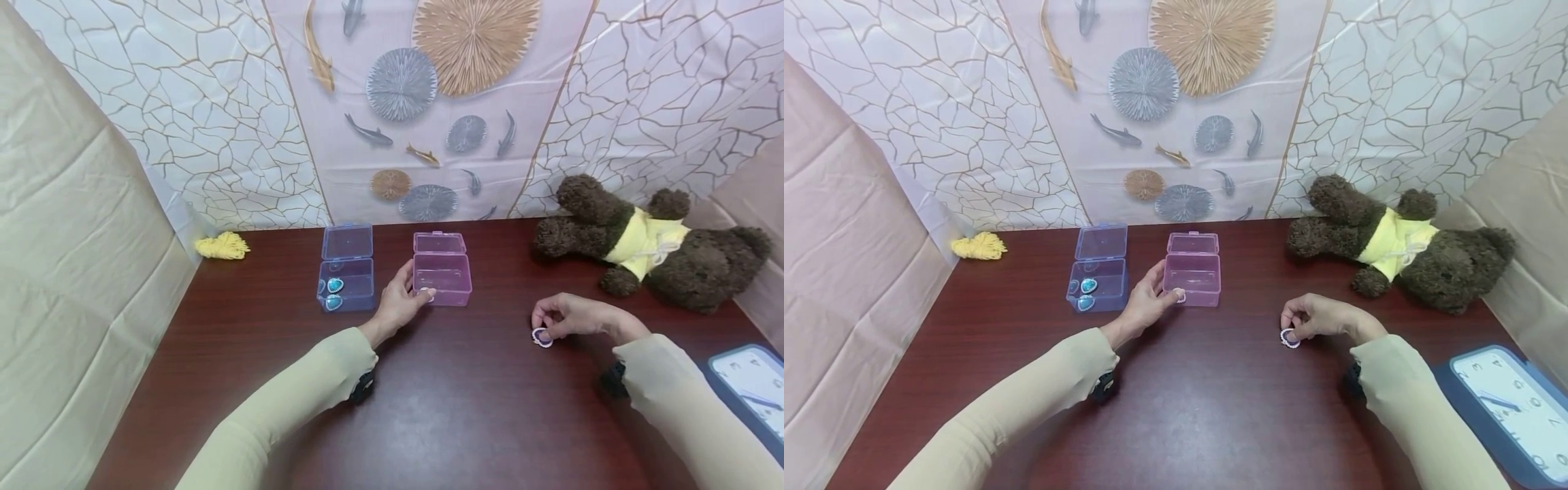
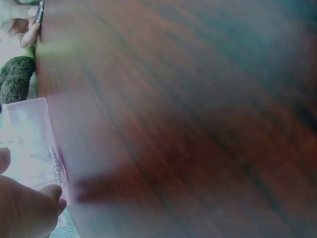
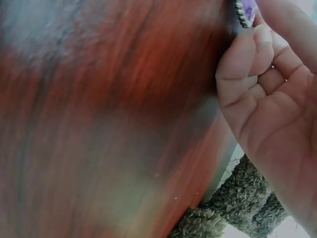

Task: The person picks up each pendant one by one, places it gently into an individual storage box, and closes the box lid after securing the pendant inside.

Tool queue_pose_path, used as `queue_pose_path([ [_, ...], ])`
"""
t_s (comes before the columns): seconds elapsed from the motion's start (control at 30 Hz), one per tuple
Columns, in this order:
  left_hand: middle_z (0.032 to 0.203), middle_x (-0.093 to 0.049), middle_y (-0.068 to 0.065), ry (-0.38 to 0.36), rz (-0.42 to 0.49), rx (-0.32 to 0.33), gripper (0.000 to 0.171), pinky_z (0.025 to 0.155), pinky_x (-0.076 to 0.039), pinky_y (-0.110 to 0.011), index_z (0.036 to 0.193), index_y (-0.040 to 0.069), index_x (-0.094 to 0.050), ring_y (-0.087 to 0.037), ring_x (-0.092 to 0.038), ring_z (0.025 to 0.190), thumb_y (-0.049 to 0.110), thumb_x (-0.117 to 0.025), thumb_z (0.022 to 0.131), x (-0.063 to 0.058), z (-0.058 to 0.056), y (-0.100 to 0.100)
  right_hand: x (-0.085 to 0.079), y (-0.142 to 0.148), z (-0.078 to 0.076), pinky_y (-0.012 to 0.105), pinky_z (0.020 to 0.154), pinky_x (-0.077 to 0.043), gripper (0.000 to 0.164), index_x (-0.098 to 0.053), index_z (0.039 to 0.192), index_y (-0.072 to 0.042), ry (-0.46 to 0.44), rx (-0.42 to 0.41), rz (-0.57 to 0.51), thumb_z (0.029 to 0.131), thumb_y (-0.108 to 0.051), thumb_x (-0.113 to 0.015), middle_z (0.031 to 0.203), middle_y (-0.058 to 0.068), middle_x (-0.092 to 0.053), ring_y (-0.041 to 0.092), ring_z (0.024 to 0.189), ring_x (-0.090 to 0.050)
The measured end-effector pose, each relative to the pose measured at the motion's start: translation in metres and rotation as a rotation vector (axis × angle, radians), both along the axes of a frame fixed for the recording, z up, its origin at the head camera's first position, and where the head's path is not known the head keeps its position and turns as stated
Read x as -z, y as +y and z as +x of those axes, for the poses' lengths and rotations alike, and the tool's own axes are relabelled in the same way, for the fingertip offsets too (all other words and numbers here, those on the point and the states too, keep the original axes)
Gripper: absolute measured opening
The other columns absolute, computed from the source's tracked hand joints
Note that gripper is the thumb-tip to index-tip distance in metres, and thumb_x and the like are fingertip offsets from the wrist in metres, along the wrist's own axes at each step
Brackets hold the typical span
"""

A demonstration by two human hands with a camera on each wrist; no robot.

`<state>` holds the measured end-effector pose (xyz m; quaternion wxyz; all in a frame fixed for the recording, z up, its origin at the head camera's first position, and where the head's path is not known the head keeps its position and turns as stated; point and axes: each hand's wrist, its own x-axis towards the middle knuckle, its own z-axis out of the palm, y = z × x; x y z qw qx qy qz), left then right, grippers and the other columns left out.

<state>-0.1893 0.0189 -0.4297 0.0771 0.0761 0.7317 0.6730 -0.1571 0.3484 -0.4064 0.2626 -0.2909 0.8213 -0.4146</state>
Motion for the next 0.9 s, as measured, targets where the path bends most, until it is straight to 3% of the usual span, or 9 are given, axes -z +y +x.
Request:
queue_pose_path([
  [0.13, 0.146, -0.039, -0.017, 0.010, -0.011, -0.003, 0.074, 0.109, -0.034, -0.037, 0.146, 0.002, -0.029, -0.026, -0.037, 0.135, 0.002, -0.069, 0.083, 0.000, 0.001, 0.000, -0.001, -0.003, 0.000, 0.016, 0.054, -0.042, 0.014, -0.060, 0.082, 0.000, 0.019, -0.015, 0.004, 0.077, -0.005, -0.073, 0.071, -0.005, -0.055, -0.001, 0.064, -0.048],
  [0.3, 0.147, -0.038, -0.017, 0.003, -0.016, -0.007, 0.074, 0.109, -0.035, -0.036, 0.146, 0.001, -0.029, -0.026, -0.037, 0.135, 0.003, -0.068, 0.083, -0.002, 0.001, -0.001, 0.000, -0.005, -0.004, 0.018, 0.052, -0.044, 0.014, -0.056, 0.082, 0.004, 0.025, 0.001, -0.078, 0.080, 0.000, -0.069, 0.072, -0.005, -0.058, -0.001, 0.063, -0.050],
  [0.37, 0.147, -0.037, -0.017, -0.009, -0.021, -0.009, 0.074, 0.109, -0.035, -0.036, 0.146, 0.001, -0.028, -0.026, -0.037, 0.135, 0.002, -0.068, 0.083, -0.003, 0.001, -0.002, -0.002, -0.010, -0.008, 0.021, 0.051, -0.048, 0.013, -0.055, 0.084, 0.006, 0.033, 0.071, -0.117, 0.082, 0.002, -0.067, 0.072, -0.006, -0.058, 0.001, 0.062, -0.052],
  [0.47, 0.147, -0.037, -0.017, -0.014, -0.031, -0.011, 0.074, 0.109, -0.035, -0.036, 0.146, 0.001, -0.028, -0.026, -0.037, 0.135, 0.003, -0.068, 0.083, -0.004, 0.001, -0.002, -0.011, -0.028, -0.017, 0.025, 0.056, -0.054, 0.012, -0.054, 0.091, 0.007, 0.029, 0.267, -0.180, 0.086, 0.001, -0.063, 0.075, -0.007, -0.060, 0.004, 0.065, -0.057],
  [0.57, 0.147, -0.037, -0.016, -0.012, -0.033, -0.014, 0.074, 0.108, -0.036, -0.035, 0.146, 0.002, -0.029, -0.025, -0.038, 0.135, 0.004, -0.068, 0.084, -0.003, 0.000, -0.003, -0.027, -0.060, -0.031, 0.025, 0.065, -0.058, 0.013, -0.053, 0.096, 0.005, -0.058, 0.485, -0.278, 0.089, -0.002, -0.061, 0.079, -0.006, -0.064, 0.006, 0.070, -0.061],
  [0.63, 0.147, -0.037, -0.017, -0.016, -0.030, -0.012, 0.073, 0.108, -0.036, -0.035, 0.146, 0.001, -0.028, -0.026, -0.038, 0.134, 0.003, -0.067, 0.084, -0.008, 0.003, -0.003, -0.035, -0.085, -0.039, 0.024, 0.070, -0.058, 0.017, -0.052, 0.100, 0.006, -0.114, 0.572, -0.333, 0.089, -0.002, -0.061, 0.080, -0.005, -0.065, 0.006, 0.072, -0.063],
  [0.77, 0.147, -0.038, -0.017, -0.033, -0.031, -0.012, 0.074, 0.108, -0.036, -0.034, 0.146, 0.002, -0.028, -0.025, -0.039, 0.134, 0.003, -0.067, 0.084, -0.007, 0.003, -0.002, -0.038, -0.130, -0.053, 0.023, 0.072, -0.058, 0.027, -0.050, 0.108, 0.015, -0.153, 0.641, -0.351, 0.088, 0.000, -0.061, 0.079, 0.000, -0.063, 0.007, 0.069, -0.063],
  [0.9, 0.147, -0.038, -0.015, -0.032, -0.037, -0.008, 0.074, 0.108, -0.037, -0.032, 0.146, 0.003, -0.028, -0.022, -0.039, 0.134, 0.003, -0.067, 0.084, -0.002, -0.001, -0.001, -0.034, -0.158, -0.061, 0.026, 0.068, -0.059, 0.028, -0.052, 0.109, 0.020, -0.100, 0.651, -0.284, 0.087, 0.005, -0.060, 0.075, 0.003, -0.060, 0.007, 0.063, -0.061],
])
